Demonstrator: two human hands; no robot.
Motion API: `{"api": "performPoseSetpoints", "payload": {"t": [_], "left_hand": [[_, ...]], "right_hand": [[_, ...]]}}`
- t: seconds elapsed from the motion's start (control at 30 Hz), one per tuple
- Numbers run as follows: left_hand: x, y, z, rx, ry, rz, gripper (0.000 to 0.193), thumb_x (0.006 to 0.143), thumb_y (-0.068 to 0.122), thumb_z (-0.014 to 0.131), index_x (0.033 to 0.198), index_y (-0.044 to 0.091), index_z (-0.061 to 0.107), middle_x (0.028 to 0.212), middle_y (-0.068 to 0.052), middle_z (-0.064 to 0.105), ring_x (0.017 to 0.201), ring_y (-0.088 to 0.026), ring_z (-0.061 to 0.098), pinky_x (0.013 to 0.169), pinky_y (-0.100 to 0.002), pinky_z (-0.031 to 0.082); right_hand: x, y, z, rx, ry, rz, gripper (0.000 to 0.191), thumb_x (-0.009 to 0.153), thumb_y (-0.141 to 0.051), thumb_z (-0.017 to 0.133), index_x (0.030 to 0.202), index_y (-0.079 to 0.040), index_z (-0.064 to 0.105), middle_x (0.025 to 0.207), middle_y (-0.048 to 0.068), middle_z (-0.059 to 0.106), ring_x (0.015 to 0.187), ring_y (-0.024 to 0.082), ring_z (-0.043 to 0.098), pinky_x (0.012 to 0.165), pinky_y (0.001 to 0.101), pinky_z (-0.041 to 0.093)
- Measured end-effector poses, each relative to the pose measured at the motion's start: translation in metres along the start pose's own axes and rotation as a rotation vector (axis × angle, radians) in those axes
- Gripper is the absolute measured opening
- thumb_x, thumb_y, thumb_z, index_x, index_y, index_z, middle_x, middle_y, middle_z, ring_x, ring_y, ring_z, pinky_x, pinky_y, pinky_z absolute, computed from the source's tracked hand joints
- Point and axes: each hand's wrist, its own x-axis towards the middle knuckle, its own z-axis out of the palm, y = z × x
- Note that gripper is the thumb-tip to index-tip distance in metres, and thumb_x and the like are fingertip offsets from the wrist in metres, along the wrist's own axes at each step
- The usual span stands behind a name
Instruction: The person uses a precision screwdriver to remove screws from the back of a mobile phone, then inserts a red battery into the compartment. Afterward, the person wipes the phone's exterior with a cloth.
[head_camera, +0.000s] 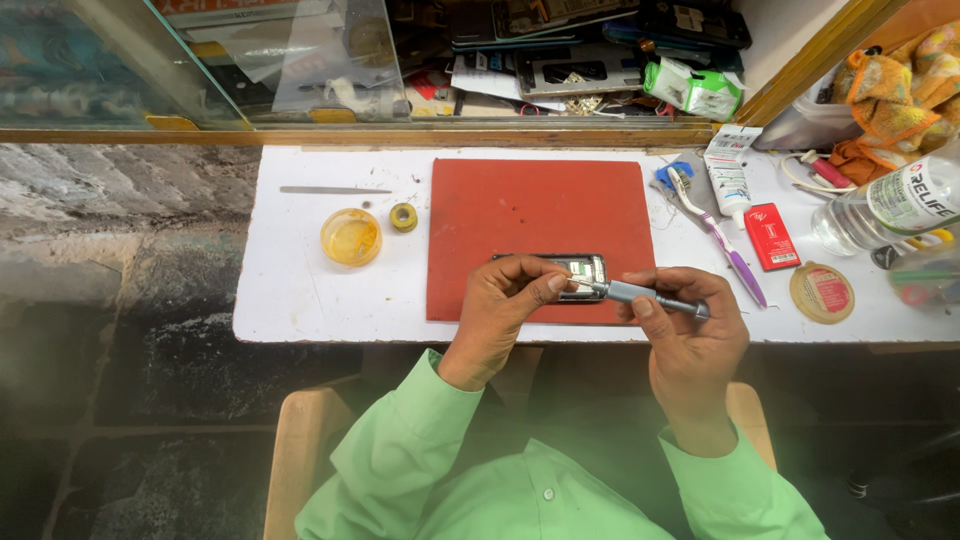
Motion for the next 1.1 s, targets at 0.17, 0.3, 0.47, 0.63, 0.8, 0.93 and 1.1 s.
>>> {"api": "performPoseSetpoints", "payload": {"t": [0.17,0.3,0.47,0.63,0.8,0.93,1.1], "left_hand": [[0.0,-0.001,-0.001,0.018,-0.019,0.009,0.017,0.098,0.013,0.073,0.106,-0.002,0.073,0.097,-0.011,0.077,0.097,-0.018,0.073,0.094,-0.034,0.058],[-0.002,0.002,0.001,0.032,-0.045,0.012,0.019,0.099,0.017,0.072,0.107,-0.001,0.073,0.097,-0.01,0.077,0.097,-0.017,0.073,0.094,-0.033,0.057],[-0.005,0.011,0.007,0.044,-0.081,0.008,0.032,0.096,0.021,0.076,0.121,0.001,0.07,0.112,-0.009,0.072,0.102,-0.015,0.068,0.096,-0.033,0.057],[-0.005,0.028,-0.013,0.935,0.079,0.314,0.058,0.079,0.031,0.086,0.126,0.004,0.067,0.13,-0.012,0.064,0.116,-0.028,0.063,0.1,-0.04,0.053],[-0.006,0.035,-0.046,1.345,0.047,0.347,0.084,0.067,0.036,0.091,0.135,-0.001,0.058,0.146,-0.022,0.046,0.134,-0.044,0.041,0.109,-0.052,0.035],[-0.007,0.03,-0.05,1.384,0.021,0.34,0.074,0.068,0.033,0.092,0.128,0.003,0.061,0.147,-0.019,0.047,0.137,-0.041,0.042,0.114,-0.051,0.034],[-0.012,0.032,-0.048,1.244,-0.033,0.426,0.066,0.072,0.021,0.088,0.13,0.003,0.061,0.135,-0.013,0.06,0.126,-0.036,0.055,0.109,-0.046,0.043]], "right_hand": [[-0.001,0.002,0.0,0.018,-0.036,-0.036,0.033,0.096,0.01,0.066,0.125,0.003,0.05,0.119,0.02,0.067,0.1,0.023,0.072,0.088,0.0359,0.063],[-0.003,0.004,0.0,-0.017,-0.019,-0.034,0.031,0.098,0.01,0.066,0.124,0.003,0.05,0.114,0.02,0.068,0.097,0.023,0.072,0.086,0.0356,0.063],[-0.003,0.003,0.001,-0.034,-0.002,-0.041,0.031,0.099,0.01,0.066,0.124,0.003,0.05,0.114,0.02,0.068,0.096,0.023,0.072,0.086,0.0356,0.063],[0.006,-0.007,-0.005,-0.118,-0.008,-0.084,0.035,0.099,0.01,0.066,0.128,0.001,0.048,0.115,0.019,0.068,0.102,0.021,0.071,0.09,0.0349,0.062],[0.011,-0.017,-0.011,-0.327,-0.03,-0.142,0.041,0.099,0.012,0.068,0.133,0.002,0.048,0.12,0.017,0.066,0.116,0.02,0.067,0.106,0.0369,0.059],[0.014,-0.022,-0.007,-0.528,-0.091,-0.25,0.04,0.096,0.01,0.073,0.129,0.003,0.051,0.117,0.016,0.068,0.107,0.017,0.068,0.101,0.0332,0.058],[0.013,-0.03,0.0,-0.686,-0.178,-0.351,0.035,0.092,0.007,0.075,0.122,0.004,0.058,0.111,0.014,0.07,0.098,0.017,0.071,0.087,0.0285,0.06]]}}
